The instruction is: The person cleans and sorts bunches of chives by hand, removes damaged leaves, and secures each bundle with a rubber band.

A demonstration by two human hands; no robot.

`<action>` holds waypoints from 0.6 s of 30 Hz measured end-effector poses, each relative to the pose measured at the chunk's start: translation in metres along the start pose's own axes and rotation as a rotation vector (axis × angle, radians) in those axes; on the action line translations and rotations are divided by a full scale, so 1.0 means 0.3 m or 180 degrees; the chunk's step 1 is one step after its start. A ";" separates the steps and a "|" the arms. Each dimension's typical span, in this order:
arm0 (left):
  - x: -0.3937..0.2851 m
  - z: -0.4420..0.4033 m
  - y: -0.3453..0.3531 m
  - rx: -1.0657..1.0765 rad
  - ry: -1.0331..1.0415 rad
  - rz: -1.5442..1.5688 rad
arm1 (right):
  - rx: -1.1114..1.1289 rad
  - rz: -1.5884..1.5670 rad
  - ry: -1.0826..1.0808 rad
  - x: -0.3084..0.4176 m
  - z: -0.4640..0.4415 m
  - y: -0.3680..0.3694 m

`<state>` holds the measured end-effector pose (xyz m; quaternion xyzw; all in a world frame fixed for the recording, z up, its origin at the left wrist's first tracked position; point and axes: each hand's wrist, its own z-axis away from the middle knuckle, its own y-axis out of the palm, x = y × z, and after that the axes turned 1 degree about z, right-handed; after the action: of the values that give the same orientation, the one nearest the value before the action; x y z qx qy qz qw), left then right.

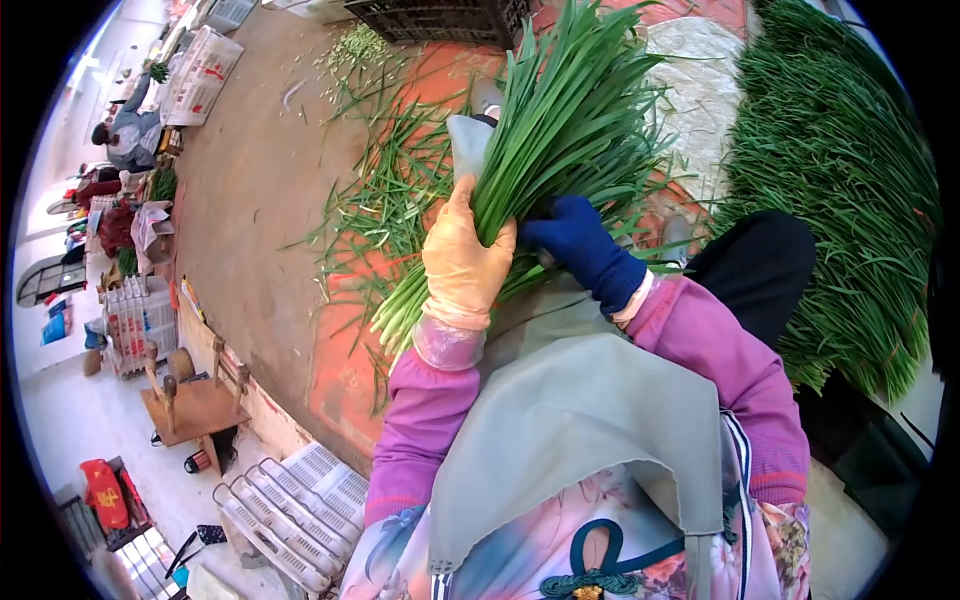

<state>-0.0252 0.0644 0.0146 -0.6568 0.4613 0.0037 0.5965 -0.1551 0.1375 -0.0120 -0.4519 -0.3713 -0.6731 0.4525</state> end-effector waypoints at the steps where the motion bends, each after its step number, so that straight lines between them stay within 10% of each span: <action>1: 0.001 0.002 0.002 -0.0053 0.0069 0.0009 | -0.0040 -0.0088 -0.0014 0.013 0.005 0.005; 18: 0.014 -0.018 -0.021 0.0148 -0.0126 0.0140 | -0.0413 0.1591 -0.0918 -0.029 0.008 0.056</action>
<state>-0.0217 0.0568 0.0187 -0.6323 0.4636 0.0191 0.6204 -0.1370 0.1367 -0.0180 -0.6483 -0.2651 -0.4920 0.5171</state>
